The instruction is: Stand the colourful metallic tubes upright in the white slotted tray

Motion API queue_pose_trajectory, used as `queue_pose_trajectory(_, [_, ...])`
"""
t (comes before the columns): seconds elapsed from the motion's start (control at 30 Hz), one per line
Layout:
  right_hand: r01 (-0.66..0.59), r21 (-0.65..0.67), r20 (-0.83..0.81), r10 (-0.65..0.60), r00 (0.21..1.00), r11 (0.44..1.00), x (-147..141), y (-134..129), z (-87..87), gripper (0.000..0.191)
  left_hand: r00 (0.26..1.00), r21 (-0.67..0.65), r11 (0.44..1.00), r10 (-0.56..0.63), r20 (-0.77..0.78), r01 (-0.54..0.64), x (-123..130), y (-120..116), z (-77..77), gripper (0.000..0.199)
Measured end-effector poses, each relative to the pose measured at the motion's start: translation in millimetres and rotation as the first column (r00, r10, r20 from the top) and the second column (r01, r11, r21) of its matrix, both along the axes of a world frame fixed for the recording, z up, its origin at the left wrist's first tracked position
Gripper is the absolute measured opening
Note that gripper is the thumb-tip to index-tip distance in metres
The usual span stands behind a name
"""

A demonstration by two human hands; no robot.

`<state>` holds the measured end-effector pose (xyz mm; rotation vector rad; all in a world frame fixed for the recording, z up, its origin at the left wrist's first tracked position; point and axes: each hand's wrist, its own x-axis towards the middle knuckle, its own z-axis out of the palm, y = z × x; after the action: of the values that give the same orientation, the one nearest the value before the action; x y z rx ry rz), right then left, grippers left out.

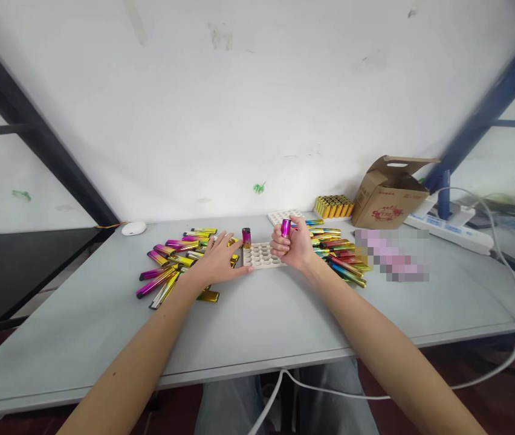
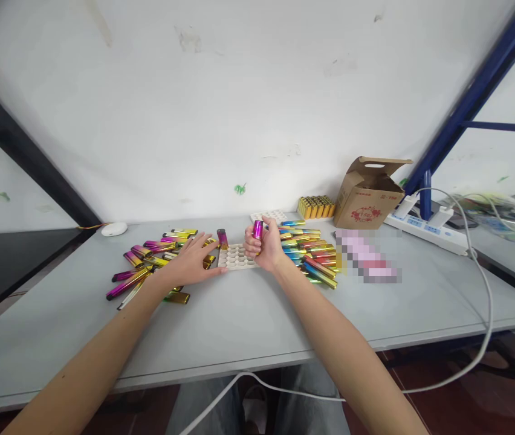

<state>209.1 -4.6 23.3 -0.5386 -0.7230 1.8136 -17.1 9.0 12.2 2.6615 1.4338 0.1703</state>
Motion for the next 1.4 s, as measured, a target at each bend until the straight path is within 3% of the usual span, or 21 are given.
queue_pose_trajectory(0.47, [0.028, -0.023, 0.057, -0.027, 0.998, 0.999, -5, 3, -4.5, 0.036, 0.999, 0.057, 0.998, -0.032, 0.003, 0.032, -3, 4, -1.6, 0.097])
queue_pose_trajectory(0.67, [0.160, 0.057, 0.196, -0.168, 0.966, 0.985, -9, 6, 0.5, 0.019, 0.999, 0.076, 0.996, -0.042, -0.024, 0.044, -2, 4, -4.3, 0.096])
queue_pose_trajectory(0.73, [0.247, 0.141, 0.296, -0.279, 0.913, 0.959, -10, 9, -3.1, 0.021, 0.999, 0.083, 0.996, -0.044, -0.023, 0.046, -2, 4, -4.1, 0.094])
queue_pose_trajectory(0.8, [0.298, 0.313, 0.389, -0.408, 0.826, 0.902, -11, 12, -8.7, 0.027, 0.999, 0.077, 0.996, -0.043, -0.015, 0.044, -3, 5, -3.6, 0.094])
queue_pose_trajectory(0.93, [0.243, 0.611, 0.461, -0.588, 0.665, 0.754, -10, 18, -20.8, 0.037, 1.000, 0.053, 0.999, 0.006, 0.001, -0.006, -8, 7, -1.0, 0.092])
queue_pose_trajectory(1.0, [0.217, 0.657, 0.480, -0.622, 0.619, 0.722, -9, 20, -25.5, 0.039, 0.999, 0.060, 0.997, 0.037, 0.020, -0.038, -10, 8, 1.3, 0.092])
queue_pose_trajectory(1.27, [0.073, 0.708, 0.598, -0.651, 0.467, 0.703, -9, 19, -32.2, 0.033, 0.984, 0.144, 0.982, 0.105, 0.144, -0.126, -17, 10, 15.7, 0.100])
queue_pose_trajectory(1.4, [-0.006, 0.752, 0.621, -0.705, 0.341, 0.659, -11, 15, -29.4, 0.031, 0.930, 0.190, 0.952, 0.171, 0.324, -0.241, -21, 14, 21.0, 0.060])
